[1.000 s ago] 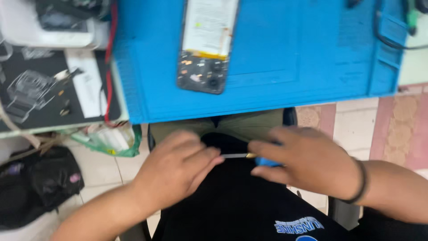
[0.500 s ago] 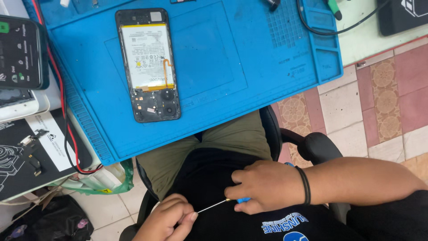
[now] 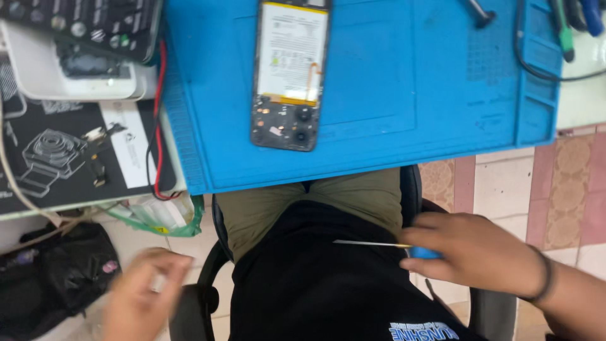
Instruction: The person pries along the edge of an opened smartphone lying on a blue repair mat, using a blue-handled pry tool to work around the frame near the battery. They briefly handle a small thin part in their lap, then resume prying along the phone's edges, repositioning the phone as they work.
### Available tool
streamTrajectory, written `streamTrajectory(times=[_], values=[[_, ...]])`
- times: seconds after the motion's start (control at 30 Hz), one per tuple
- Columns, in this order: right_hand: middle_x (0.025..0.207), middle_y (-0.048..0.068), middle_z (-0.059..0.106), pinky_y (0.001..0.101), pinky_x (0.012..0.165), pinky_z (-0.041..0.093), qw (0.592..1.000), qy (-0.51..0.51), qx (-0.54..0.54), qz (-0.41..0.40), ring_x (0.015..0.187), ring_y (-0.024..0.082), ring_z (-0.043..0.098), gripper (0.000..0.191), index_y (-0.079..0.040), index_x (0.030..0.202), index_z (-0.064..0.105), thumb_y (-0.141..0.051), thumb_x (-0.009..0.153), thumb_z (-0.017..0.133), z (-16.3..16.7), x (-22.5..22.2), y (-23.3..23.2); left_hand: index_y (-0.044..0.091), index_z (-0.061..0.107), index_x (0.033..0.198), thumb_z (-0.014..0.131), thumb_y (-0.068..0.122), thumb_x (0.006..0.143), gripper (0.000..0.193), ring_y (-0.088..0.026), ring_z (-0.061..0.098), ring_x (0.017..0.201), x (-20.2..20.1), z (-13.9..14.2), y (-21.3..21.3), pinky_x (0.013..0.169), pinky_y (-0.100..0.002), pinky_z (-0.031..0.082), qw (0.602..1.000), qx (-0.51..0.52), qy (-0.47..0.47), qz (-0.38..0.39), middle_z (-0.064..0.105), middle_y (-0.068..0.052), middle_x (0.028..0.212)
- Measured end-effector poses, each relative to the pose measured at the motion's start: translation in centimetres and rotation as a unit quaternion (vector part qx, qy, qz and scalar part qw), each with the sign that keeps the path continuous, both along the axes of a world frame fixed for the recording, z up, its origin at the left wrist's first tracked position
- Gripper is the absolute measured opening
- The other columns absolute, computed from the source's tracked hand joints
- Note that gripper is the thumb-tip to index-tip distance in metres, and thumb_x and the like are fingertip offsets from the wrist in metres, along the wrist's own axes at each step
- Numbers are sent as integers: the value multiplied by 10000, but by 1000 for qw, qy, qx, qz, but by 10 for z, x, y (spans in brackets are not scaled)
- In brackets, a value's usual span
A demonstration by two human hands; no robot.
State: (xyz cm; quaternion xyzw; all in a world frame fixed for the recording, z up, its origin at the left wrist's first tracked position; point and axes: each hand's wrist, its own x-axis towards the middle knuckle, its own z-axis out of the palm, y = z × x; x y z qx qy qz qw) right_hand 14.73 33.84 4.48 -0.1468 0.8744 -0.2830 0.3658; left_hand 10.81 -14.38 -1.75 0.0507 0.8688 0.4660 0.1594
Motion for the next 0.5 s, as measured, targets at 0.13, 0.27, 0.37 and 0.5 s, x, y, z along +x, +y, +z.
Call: streamTrajectory(times=[0.13, 0.27, 0.37, 0.5], values=[[1007, -13, 747, 301, 663, 587, 994, 9, -64, -89, 810, 186, 751, 378, -169, 1149, 739, -420, 869, 778, 16, 9, 23, 26, 766, 970, 844, 273, 891, 271, -151, 659, 772, -9, -26, -31, 743, -295, 514, 955, -216, -81, 187, 766, -81, 887], [876, 10, 706, 319, 623, 578, 981, 8, 24, -191, 749, 174, 696, 414, -137, 1121, 737, -368, 784, 801, 1, 3, 15, 57, 797, 1041, 798, 186, 917, 179, -236, 716, 811, -30, -76, -22, 766, -345, 544, 953, -228, -8, 202, 760, -140, 928], [855, 47, 713, 324, 577, 581, 969, -39, 0, -243, 686, 175, 685, 422, -94, 1151, 705, -296, 792, 795, -6, -4, 8, 89, 812, 1100, 708, 110, 947, 186, -258, 736, 855, -46, -87, -4, 791, -345, 561, 954, -208, 27, 215, 763, -156, 971], [1006, 82, 713, 286, 568, 627, 952, -101, -121, -264, 704, 143, 704, 564, -52, 1390, 629, -179, 859, 771, -2, -9, 6, 54, 793, 1047, 776, 175, 918, 177, -255, 742, 804, -57, -85, 11, 761, -345, 562, 949, -201, 12, 244, 765, -151, 916]])
